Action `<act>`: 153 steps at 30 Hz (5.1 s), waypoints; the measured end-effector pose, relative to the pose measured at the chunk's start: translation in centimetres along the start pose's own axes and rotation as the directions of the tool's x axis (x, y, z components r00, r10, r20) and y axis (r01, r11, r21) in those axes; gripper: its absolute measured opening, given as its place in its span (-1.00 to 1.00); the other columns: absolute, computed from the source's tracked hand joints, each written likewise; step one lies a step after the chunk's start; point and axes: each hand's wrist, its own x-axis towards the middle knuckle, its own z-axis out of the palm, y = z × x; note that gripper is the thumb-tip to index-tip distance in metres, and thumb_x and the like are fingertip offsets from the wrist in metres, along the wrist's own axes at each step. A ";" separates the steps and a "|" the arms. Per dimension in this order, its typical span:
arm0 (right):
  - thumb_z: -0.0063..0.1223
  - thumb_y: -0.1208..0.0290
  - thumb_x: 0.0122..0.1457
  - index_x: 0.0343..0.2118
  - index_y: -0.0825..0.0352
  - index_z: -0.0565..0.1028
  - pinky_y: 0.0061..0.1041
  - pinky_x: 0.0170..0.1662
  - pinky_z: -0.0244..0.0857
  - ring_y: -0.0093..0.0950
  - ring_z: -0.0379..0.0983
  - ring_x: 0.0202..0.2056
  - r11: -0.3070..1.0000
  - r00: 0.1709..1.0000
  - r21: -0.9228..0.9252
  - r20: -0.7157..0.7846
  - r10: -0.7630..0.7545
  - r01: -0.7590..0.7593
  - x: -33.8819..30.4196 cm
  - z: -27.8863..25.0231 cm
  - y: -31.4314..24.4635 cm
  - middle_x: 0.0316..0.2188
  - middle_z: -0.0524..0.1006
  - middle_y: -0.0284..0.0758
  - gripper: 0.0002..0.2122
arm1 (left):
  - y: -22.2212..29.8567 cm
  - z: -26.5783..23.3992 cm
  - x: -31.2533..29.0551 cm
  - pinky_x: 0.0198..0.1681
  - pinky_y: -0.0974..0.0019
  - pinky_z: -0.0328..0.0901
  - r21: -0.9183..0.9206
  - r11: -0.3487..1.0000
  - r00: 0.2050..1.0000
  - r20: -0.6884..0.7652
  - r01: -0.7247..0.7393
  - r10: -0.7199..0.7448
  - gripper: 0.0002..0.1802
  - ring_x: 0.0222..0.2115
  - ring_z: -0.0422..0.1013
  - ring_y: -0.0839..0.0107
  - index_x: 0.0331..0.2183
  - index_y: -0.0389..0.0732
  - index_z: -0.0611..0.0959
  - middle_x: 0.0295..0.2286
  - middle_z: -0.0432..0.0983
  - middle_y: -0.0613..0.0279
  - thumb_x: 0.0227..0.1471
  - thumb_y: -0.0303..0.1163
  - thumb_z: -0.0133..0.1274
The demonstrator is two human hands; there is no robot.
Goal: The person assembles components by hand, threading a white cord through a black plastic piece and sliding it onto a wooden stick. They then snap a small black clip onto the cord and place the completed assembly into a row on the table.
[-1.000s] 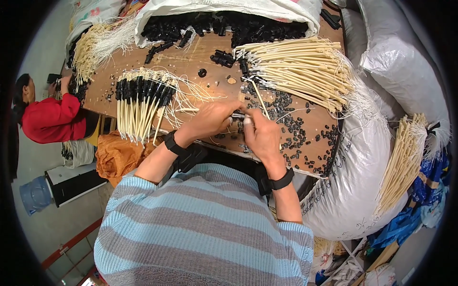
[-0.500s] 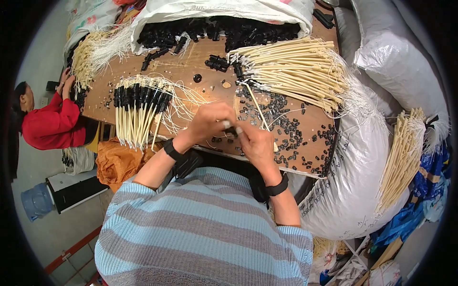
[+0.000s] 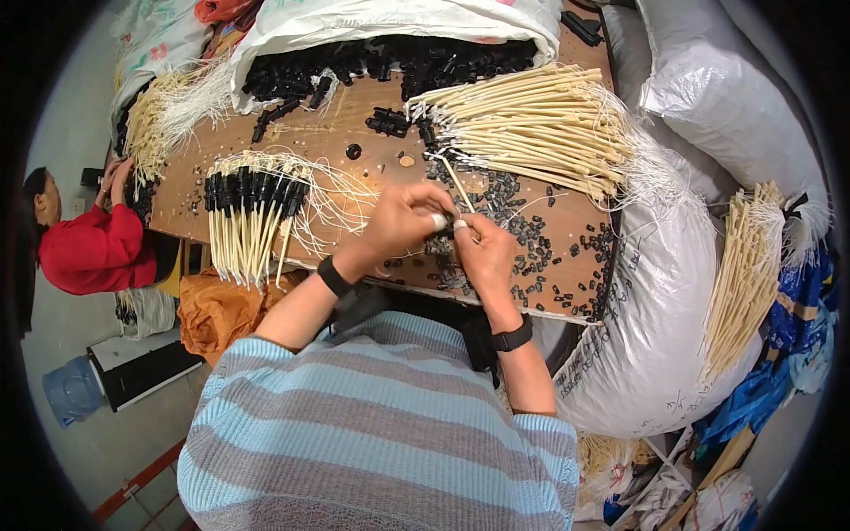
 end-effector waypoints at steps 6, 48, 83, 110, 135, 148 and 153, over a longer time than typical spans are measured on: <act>0.07 0.52 0.04 -0.30 0.34 0.60 -0.63 -0.58 0.11 -0.72 0.22 -0.66 0.992 0.994 -0.062 0.025 -0.111 0.112 -0.2 1.0 -0.5 -0.73 0.35 -0.47 -0.84 | 2.4 0.0 -0.7 -0.44 0.30 0.34 0.733 0.516 0.845 0.149 -0.443 0.513 -0.81 -0.50 0.44 0.21 -0.49 -0.24 0.60 -0.53 0.50 0.17 -0.32 -0.65 0.07; 0.18 0.54 -0.01 -0.33 0.29 0.56 -0.46 -0.54 0.32 -0.33 0.48 -0.61 0.714 0.788 -0.405 0.023 -0.616 0.570 -0.4 1.0 -1.3 -0.53 0.55 -0.24 -0.86 | 2.2 -0.9 -1.4 -0.37 0.31 0.32 0.618 0.783 0.964 -0.152 -0.078 0.216 -0.85 -0.44 0.39 0.31 -0.50 -0.29 0.64 -0.61 0.50 0.20 -0.31 -0.56 0.10; 0.15 0.60 -0.01 -0.31 0.34 0.56 -0.62 -0.59 0.21 -0.70 0.32 -0.68 0.895 0.871 0.007 0.226 -0.437 0.447 -0.2 -0.8 -2.2 -0.67 0.43 -0.42 -0.84 | 3.0 -2.0 -1.0 -0.43 0.26 0.32 0.695 0.622 0.903 0.093 -0.360 0.419 -0.79 -0.48 0.44 0.25 -0.48 -0.20 0.65 -0.58 0.49 0.20 -0.35 -0.58 0.09; 0.21 0.55 0.00 -0.20 0.40 0.54 -0.49 -0.27 0.34 -0.35 0.49 -0.37 0.818 0.836 -0.190 0.031 -0.548 0.544 -0.2 -0.9 -5.2 -0.38 0.55 -0.20 -0.75 | 5.9 -4.4 -4.1 -0.41 0.20 0.30 0.929 0.299 0.896 0.071 -0.220 0.438 -0.78 -0.47 0.46 0.24 -0.41 -0.09 0.62 -0.57 0.46 0.27 -0.26 -0.46 0.10; 0.07 0.43 -0.05 -0.51 0.34 0.45 -0.15 -0.46 0.28 -0.07 0.44 -0.53 0.679 0.983 -0.715 0.074 -0.166 0.169 1.6 -1.2 -1.1 -0.60 0.46 -0.14 -0.90 | 0.1 -10.3 7.0 -0.23 0.11 0.36 0.991 0.125 0.946 -0.090 0.053 0.313 -0.64 -0.29 0.44 0.07 -0.29 -0.16 0.64 -0.30 0.55 0.15 -0.20 -0.65 -0.05; 0.06 0.52 0.09 -0.16 0.24 0.57 -0.44 -0.45 0.30 -0.32 0.47 -0.55 0.877 0.895 -0.201 0.194 -0.401 0.436 1.0 -2.4 -1.7 -0.52 0.53 -0.20 -0.77 | 3.4 -7.3 0.4 -0.23 0.45 0.34 0.101 0.981 0.956 -0.258 0.168 -0.138 -0.57 -0.28 0.45 0.45 -0.18 -0.35 0.57 -0.35 0.54 0.18 -0.18 -0.73 -0.11; 0.13 0.53 -0.03 -0.15 0.22 0.58 -0.41 -0.49 0.25 -0.36 0.43 -0.57 0.646 0.791 -0.457 0.360 -0.494 0.612 0.9 -3.2 -1.9 -0.58 0.50 -0.34 -0.69 | 2.3 -8.8 0.1 -0.18 0.34 0.34 0.616 0.787 0.993 0.075 0.022 -0.086 -0.49 -0.28 0.48 0.32 -0.11 -0.23 0.59 -0.33 0.55 0.07 -0.19 -0.68 -0.10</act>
